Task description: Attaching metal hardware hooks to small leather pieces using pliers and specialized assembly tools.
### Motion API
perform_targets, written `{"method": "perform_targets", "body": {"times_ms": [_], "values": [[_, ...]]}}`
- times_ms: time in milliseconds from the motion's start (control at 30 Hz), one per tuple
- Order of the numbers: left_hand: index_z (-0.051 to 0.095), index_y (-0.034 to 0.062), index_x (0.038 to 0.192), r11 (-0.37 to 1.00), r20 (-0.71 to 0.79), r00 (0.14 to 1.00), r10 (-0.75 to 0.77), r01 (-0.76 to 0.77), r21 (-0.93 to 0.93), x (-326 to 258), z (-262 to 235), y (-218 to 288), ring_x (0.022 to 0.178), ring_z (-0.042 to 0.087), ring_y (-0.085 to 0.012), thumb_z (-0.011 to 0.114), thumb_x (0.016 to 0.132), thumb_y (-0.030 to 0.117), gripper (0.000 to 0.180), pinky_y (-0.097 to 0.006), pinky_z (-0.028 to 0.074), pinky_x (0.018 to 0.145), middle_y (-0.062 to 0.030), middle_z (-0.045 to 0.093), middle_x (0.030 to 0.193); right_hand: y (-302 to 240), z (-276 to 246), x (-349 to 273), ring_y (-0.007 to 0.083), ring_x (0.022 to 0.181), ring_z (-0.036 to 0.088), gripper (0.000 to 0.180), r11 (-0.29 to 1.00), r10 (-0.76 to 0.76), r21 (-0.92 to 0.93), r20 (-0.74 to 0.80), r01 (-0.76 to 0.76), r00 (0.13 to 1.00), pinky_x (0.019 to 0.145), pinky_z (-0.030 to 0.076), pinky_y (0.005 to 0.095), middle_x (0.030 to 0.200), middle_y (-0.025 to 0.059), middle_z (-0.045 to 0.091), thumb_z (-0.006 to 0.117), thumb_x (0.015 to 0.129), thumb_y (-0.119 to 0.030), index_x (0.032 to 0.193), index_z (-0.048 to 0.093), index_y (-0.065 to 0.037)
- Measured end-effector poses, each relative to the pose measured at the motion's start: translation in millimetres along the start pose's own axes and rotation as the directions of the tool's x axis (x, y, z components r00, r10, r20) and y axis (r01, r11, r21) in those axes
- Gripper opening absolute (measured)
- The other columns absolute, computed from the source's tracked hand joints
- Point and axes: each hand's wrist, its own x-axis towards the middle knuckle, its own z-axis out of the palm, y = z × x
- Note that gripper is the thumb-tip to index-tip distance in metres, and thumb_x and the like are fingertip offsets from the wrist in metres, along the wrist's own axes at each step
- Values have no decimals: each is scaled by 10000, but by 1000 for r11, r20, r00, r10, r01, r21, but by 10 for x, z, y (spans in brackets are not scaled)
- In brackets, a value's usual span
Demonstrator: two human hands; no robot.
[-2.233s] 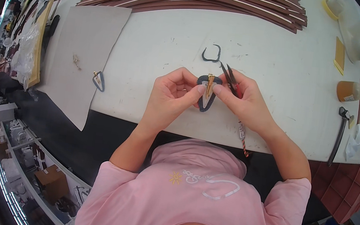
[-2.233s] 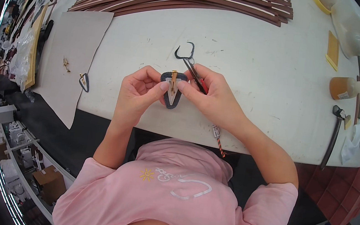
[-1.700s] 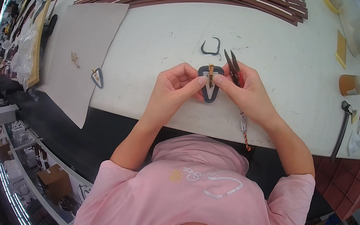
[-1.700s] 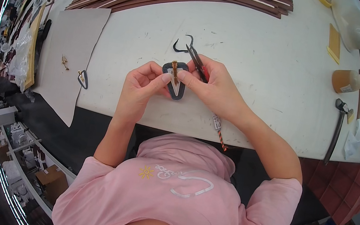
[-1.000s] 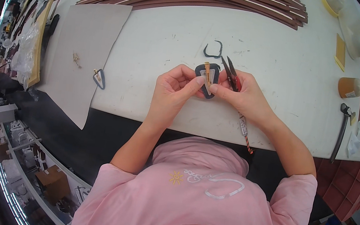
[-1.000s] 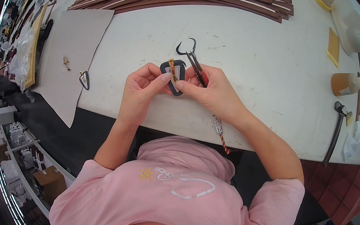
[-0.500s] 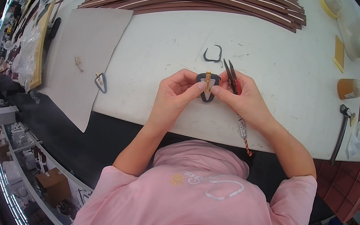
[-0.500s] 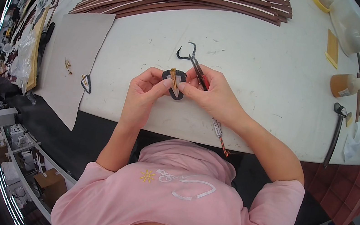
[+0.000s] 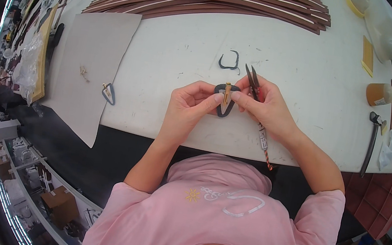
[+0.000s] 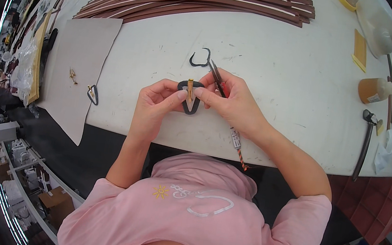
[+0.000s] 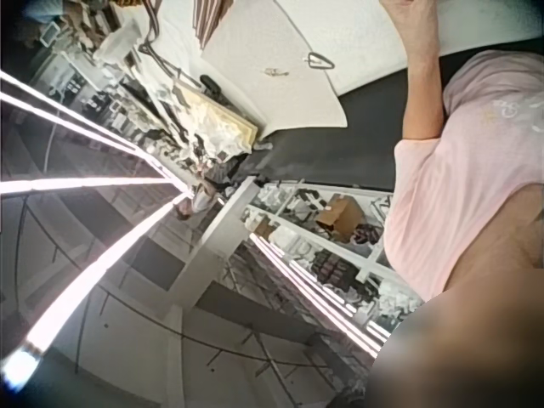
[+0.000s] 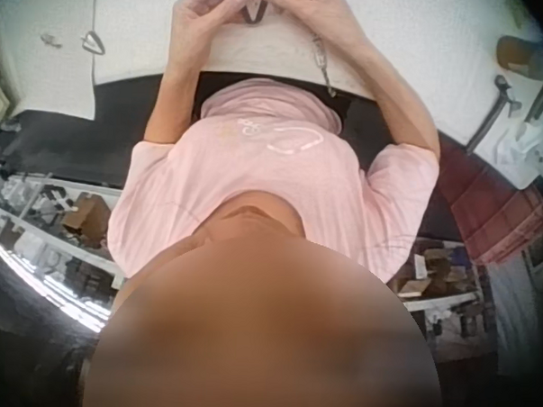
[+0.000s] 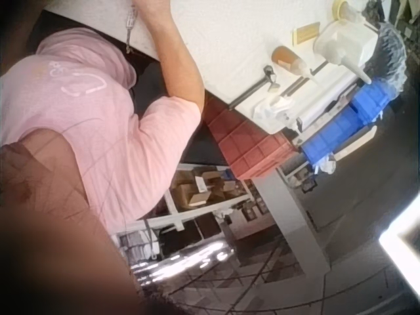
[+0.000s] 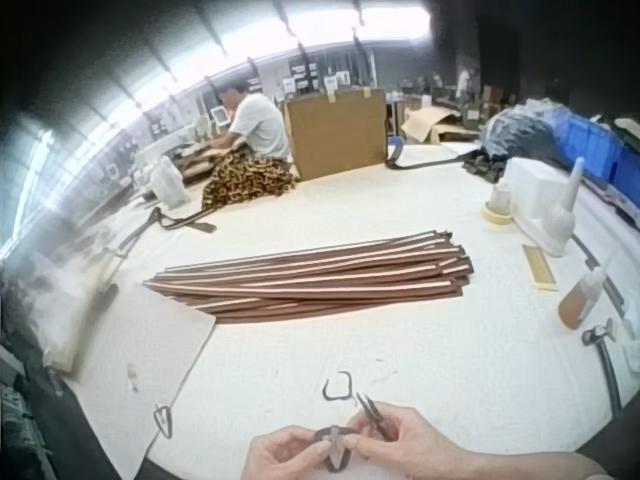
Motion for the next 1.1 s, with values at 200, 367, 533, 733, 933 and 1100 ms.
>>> {"method": "perform_targets", "body": {"times_ms": [200,367,533,733,933,1100], "values": [[676,-7,1006,998,1,1000,18,-18,68,22,-70,163,796,623,-68,678,903,65,127,-219,494,695,-37,697,886,-153,-39,-42,-3,609,433,149,1000,-3,30,-4,3,1000,499,286,174,753,-52,549,674,908,-165,1005,627,-61],[702,6,995,986,49,997,58,-65,151,-11,-74,122,789,615,-60,704,883,67,127,-198,471,670,-22,694,884,-27,-30,-38,2,558,374,139,989,-120,-75,47,124,992,468,254,201,716,-63,504,650,924,-193,968,619,-65],[693,-17,1028,834,164,950,264,-311,456,-33,-74,148,776,591,-70,661,886,-34,146,-198,426,646,-59,692,930,-127,-88,-57,8,532,350,131,990,71,111,129,-86,989,460,241,209,680,-68,467,649,920,-181,911,575,-74],[689,-26,992,958,117,984,131,-156,241,-36,16,184,772,661,-110,692,885,32,122,-221,526,692,-62,688,872,-107,-91,-72,4,528,338,127,996,45,69,127,-54,991,461,236,202,667,-75,448,640,918,-167,905,549,-78],[671,-50,970,965,98,987,127,-146,219,-20,23,183,787,665,-111,675,901,37,111,-237,541,718,-72,682,861,-111,-77,-76,-2,533,339,130,998,39,33,127,-44,991,466,237,198,667,-79,438,644,910,-160,911,547,-74],[653,-41,940,982,45,993,111,-117,149,12,26,188,762,652,-95,661,906,35,83,-227,535,701,-71,681,855,-119,-68,-78,2,538,313,162,999,14,-47,135,-8,991,471,234,201,660,-84,399,584,956,-228,939,561,-68]]}}
